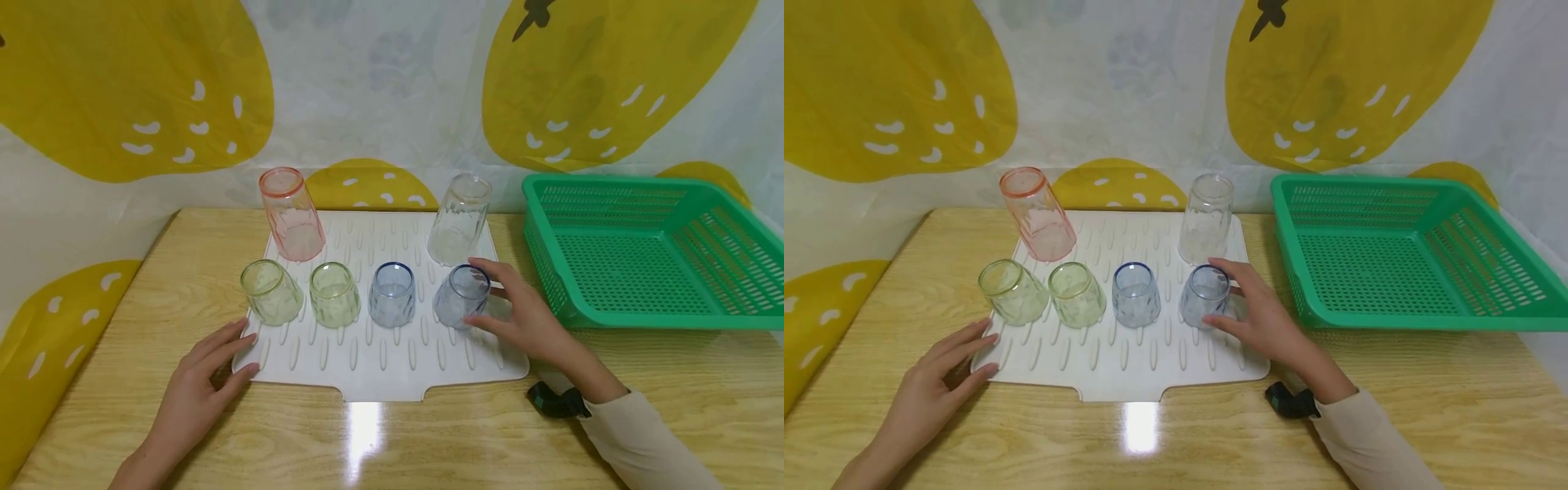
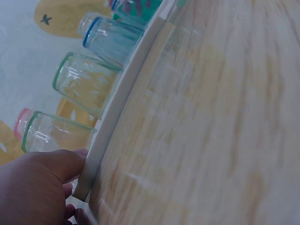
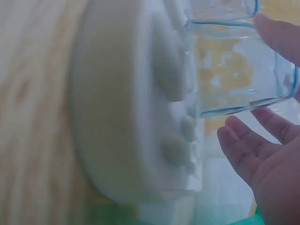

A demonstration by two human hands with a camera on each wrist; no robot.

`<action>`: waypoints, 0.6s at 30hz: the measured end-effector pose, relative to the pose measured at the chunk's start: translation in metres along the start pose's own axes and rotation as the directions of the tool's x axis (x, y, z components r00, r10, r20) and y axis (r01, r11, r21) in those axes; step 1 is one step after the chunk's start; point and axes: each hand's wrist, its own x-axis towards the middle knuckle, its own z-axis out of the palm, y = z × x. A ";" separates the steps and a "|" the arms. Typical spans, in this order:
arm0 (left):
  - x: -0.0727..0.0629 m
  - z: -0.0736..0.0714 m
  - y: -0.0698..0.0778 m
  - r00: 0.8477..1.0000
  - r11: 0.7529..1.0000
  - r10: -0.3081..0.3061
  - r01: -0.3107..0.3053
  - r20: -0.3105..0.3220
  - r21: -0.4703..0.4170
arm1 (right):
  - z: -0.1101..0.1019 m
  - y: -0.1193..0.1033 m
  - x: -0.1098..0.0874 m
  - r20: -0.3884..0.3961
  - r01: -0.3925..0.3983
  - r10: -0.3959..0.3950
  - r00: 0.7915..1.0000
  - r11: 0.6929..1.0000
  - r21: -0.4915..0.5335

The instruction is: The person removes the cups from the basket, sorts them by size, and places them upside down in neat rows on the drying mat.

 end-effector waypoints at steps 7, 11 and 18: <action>-0.005 0.000 -0.006 1.000 1.000 0.004 -0.004 0.002 0.000 | -0.009 -0.016 0.000 -0.046 0.096 -0.097 0.994 0.995 -0.026; -0.009 -0.003 -0.007 1.000 1.000 0.010 -0.010 0.007 0.014 | -0.017 -0.033 -0.003 -0.048 0.150 -0.153 0.987 0.987 -0.059; -0.006 -0.021 -0.009 0.995 0.990 0.100 -0.101 0.011 0.095 | -0.051 -0.054 -0.014 -0.064 0.232 -0.250 0.966 0.950 -0.209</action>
